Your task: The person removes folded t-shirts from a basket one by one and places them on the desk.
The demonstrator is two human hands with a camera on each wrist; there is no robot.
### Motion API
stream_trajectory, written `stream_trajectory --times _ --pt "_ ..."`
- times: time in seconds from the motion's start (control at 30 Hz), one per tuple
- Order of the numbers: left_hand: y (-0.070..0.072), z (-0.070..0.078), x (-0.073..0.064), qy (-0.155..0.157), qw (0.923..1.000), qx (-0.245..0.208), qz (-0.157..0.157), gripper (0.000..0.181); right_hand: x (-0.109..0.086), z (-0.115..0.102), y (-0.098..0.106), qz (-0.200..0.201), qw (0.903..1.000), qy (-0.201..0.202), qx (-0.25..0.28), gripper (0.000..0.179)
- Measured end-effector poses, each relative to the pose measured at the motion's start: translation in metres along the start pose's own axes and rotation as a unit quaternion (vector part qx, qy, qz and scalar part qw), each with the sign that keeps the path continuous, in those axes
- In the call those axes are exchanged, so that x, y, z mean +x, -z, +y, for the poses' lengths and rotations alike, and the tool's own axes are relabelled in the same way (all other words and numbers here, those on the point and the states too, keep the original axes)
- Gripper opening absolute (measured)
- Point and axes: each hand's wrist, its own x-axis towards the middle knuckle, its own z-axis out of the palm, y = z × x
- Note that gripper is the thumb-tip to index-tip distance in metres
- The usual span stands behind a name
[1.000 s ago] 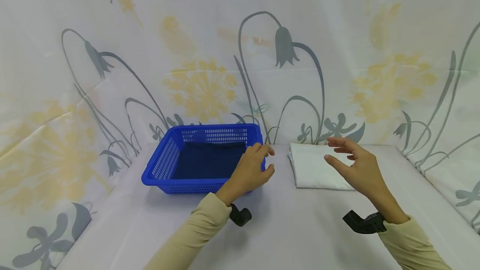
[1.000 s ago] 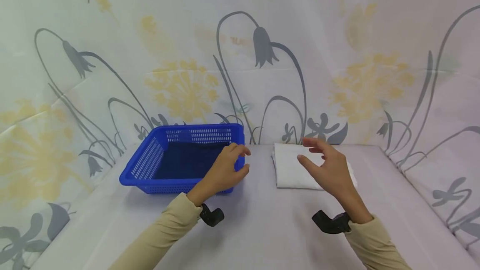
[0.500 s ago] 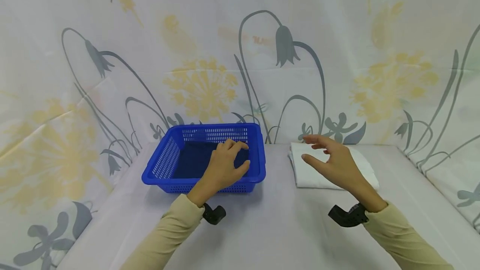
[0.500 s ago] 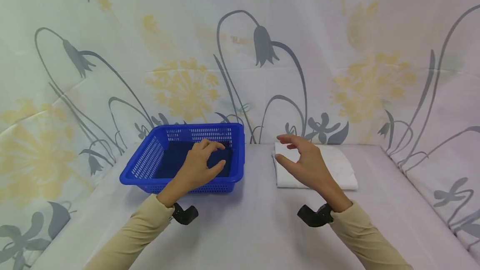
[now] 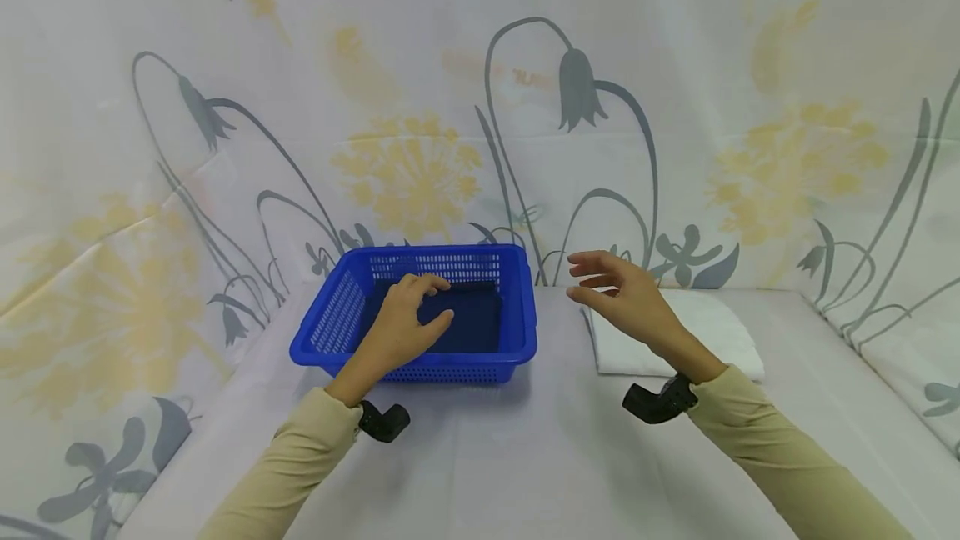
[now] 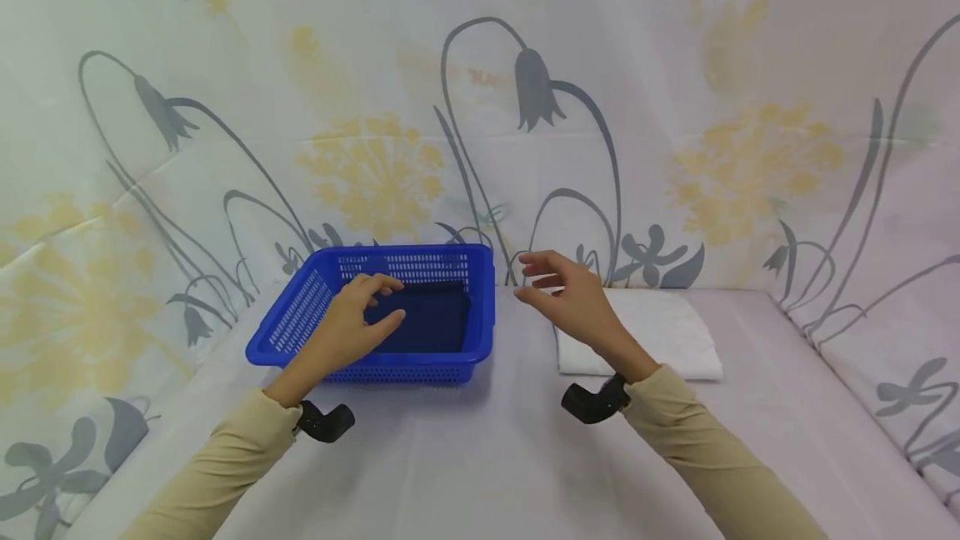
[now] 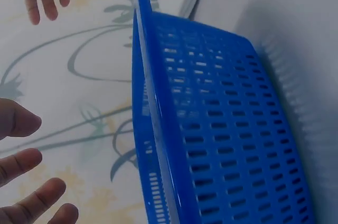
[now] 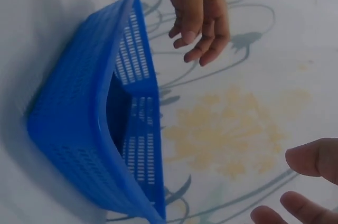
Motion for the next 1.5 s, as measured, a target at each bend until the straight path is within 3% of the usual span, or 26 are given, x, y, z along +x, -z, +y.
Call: stream_trajectory --times 0.23,0.53,0.8,1.07,1.5 --pt "0.019 -0.014 -0.004 0.051 0.9980 -0.036 -0.006 0.034 0.015 -0.005 -0.015 -0.040 0.9925 -0.055 0.102 0.048" --pt "0.040 -0.035 0.000 0.130 0.9863 -0.101 0.001 0.033 0.032 -0.011 -0.040 -0.077 0.9636 -0.109 0.232 0.053" --pt "0.047 -0.058 0.003 0.203 0.9590 -0.197 -0.003 0.039 0.046 -0.018 -0.067 -0.088 0.9449 -0.159 0.272 0.052" --pt "0.047 -0.078 0.011 0.283 0.9191 -0.272 -0.037 0.044 0.056 -0.020 -0.085 -0.075 0.9399 -0.179 0.281 0.052" --pt "0.042 -0.105 0.014 0.350 0.8932 -0.281 -0.026 0.050 0.076 -0.009 -0.113 -0.052 0.9441 -0.221 0.239 0.063"
